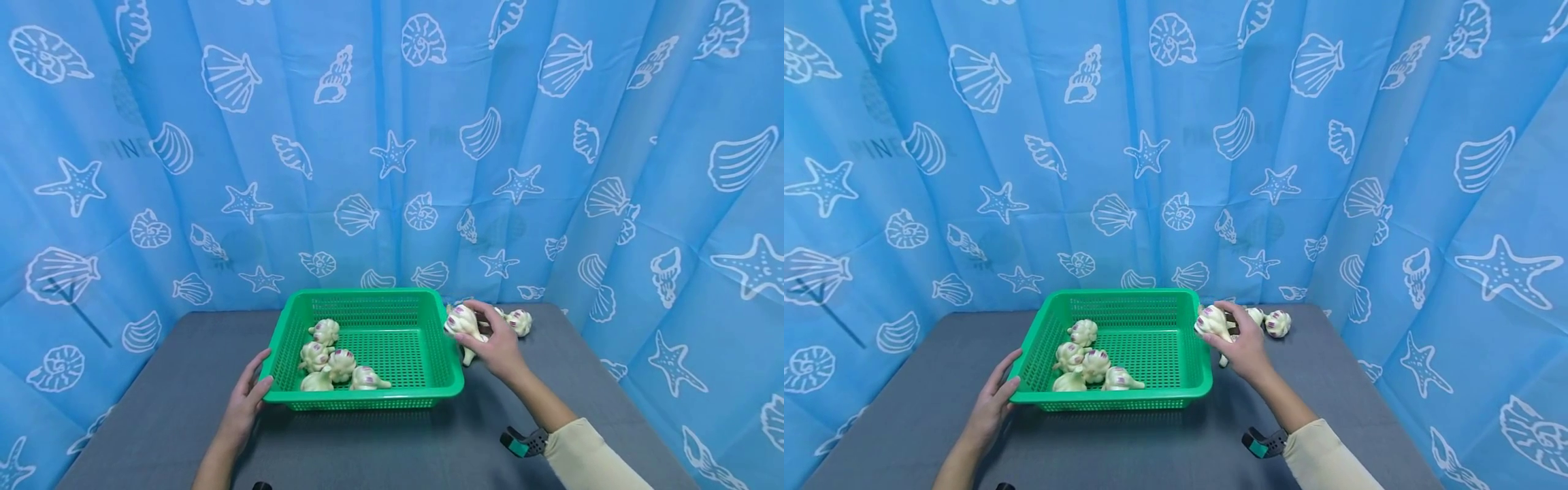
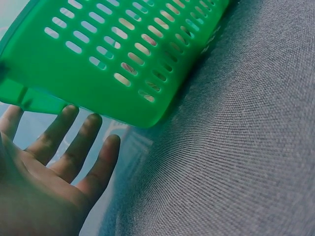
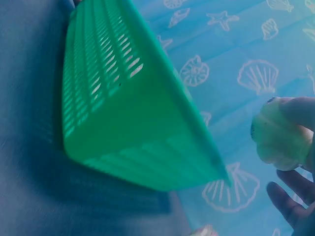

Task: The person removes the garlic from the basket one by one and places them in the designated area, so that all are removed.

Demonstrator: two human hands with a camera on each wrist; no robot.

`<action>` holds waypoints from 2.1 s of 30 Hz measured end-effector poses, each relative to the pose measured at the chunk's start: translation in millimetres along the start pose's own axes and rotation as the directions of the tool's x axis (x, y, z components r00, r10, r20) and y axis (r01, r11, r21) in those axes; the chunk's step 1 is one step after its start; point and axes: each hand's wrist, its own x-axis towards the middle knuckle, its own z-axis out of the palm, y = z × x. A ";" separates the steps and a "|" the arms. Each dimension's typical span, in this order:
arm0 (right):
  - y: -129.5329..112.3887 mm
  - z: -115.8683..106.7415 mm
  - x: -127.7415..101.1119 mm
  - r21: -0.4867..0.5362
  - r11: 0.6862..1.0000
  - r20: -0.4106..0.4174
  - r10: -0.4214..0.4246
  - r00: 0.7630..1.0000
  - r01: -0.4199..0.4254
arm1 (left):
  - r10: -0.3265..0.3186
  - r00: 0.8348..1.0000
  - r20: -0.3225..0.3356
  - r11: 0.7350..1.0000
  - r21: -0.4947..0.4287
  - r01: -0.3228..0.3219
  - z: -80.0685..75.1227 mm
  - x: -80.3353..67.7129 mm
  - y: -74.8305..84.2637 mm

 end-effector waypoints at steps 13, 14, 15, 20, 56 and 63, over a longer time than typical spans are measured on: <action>36.1 -21.2 -36.6 -0.089 0.990 -0.104 0.102 0.989 -0.112 | -0.025 1.000 -0.008 0.999 0.022 0.025 1.0 -0.2 2.4; 39.0 -22.6 -38.7 -0.102 0.988 -0.104 0.108 0.989 -0.118 | -0.029 1.000 -0.009 0.999 0.020 0.029 0.9 -0.2 2.5; 41.4 -23.7 -40.8 -0.117 0.985 -0.105 0.115 0.988 -0.127 | -0.030 1.000 -0.010 0.999 0.018 0.030 0.7 -0.2 2.4; 53.0 -29.0 -49.0 -0.155 0.976 -0.100 0.140 0.985 -0.155 | -0.040 0.999 -0.014 0.999 0.017 0.040 1.5 -0.5 3.3; 116.4 -45.3 -33.7 -0.318 0.818 0.034 0.515 0.856 -0.479 | -0.048 0.999 -0.020 0.999 0.018 0.049 1.3 0.6 3.2; 121.5 -43.8 -31.0 -0.298 0.820 0.027 0.518 0.855 -0.488 | -0.049 0.999 -0.023 0.998 0.025 0.049 1.8 0.6 3.3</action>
